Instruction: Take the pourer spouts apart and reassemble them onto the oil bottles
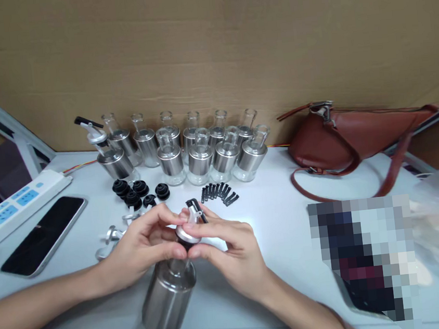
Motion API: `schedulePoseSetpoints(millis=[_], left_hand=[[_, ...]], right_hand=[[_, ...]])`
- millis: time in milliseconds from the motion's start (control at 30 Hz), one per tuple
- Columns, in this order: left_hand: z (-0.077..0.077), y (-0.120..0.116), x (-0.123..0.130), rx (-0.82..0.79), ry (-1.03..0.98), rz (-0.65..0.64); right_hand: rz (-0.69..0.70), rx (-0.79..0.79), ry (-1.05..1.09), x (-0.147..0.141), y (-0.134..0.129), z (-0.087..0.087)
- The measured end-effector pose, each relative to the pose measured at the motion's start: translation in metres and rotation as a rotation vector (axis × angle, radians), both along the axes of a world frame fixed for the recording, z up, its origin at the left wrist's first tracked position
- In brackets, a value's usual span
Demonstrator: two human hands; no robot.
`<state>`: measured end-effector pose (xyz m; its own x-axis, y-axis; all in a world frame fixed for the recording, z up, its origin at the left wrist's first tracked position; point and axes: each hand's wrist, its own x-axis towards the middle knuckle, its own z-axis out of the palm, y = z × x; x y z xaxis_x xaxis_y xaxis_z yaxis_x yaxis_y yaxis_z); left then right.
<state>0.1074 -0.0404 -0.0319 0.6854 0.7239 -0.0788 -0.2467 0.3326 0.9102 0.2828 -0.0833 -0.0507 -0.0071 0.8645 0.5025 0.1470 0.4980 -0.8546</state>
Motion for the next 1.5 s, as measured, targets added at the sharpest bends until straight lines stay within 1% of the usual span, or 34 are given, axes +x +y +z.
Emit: schedulePoseSetpoints(millis=[133,233,333,400,467,500,533,567,633,700,767,800,867,933,1033,1233,1500], left_hand=[[0.001,-0.002,0.002,-0.059,-0.098,-0.003],[-0.001,-0.003,0.004,-0.094,-0.114,-0.003],[0.000,-0.005,0.004,-0.077,-0.119,-0.004],[0.005,-0.007,0.002,-0.046,-0.127,-0.006],[0.017,-0.008,-0.004,0.019,-0.134,0.000],[0.025,-0.007,-0.008,0.078,-0.132,0.018],[0.034,-0.006,-0.013,0.167,-0.129,0.063],[0.044,-0.004,-0.018,0.296,-0.127,0.141],[0.062,0.004,-0.026,0.591,-0.132,0.380],[0.077,0.019,-0.031,0.856,-0.172,0.606],[0.086,0.036,-0.031,1.037,-0.203,0.778],[0.088,0.046,-0.030,1.113,-0.216,0.819],[0.087,0.063,-0.029,1.189,-0.160,0.853],[0.082,0.078,-0.029,1.218,-0.075,0.859],[0.071,0.095,-0.031,1.212,0.068,0.868],[0.050,0.119,-0.028,1.240,0.195,0.863],[0.026,0.148,-0.025,1.189,0.374,0.884]], right_hand=[[0.013,0.043,-0.021,-0.002,-0.001,0.002],[0.012,0.093,-0.021,-0.004,-0.002,0.001],[0.039,0.135,-0.046,-0.004,-0.006,-0.004],[0.020,0.137,-0.036,-0.002,-0.009,-0.008],[-0.012,0.112,0.041,-0.001,-0.011,-0.013],[-0.026,0.093,0.099,0.000,-0.011,-0.014],[-0.036,0.073,0.156,0.001,-0.010,-0.014],[-0.043,0.054,0.206,0.001,-0.009,-0.014],[-0.065,0.024,0.273,0.002,-0.005,-0.013],[-0.083,0.009,0.295,0.002,-0.001,-0.013],[-0.096,0.017,0.278,0.002,0.001,-0.013],[-0.103,0.026,0.260,0.002,0.001,-0.013],[-0.119,0.039,0.225,0.001,0.001,-0.014],[-0.128,0.038,0.204,0.002,0.000,-0.014],[-0.127,0.032,0.196,0.003,0.000,-0.012],[-0.120,0.034,0.180,0.003,0.002,-0.012],[-0.127,0.040,0.111,0.004,0.002,-0.010]])
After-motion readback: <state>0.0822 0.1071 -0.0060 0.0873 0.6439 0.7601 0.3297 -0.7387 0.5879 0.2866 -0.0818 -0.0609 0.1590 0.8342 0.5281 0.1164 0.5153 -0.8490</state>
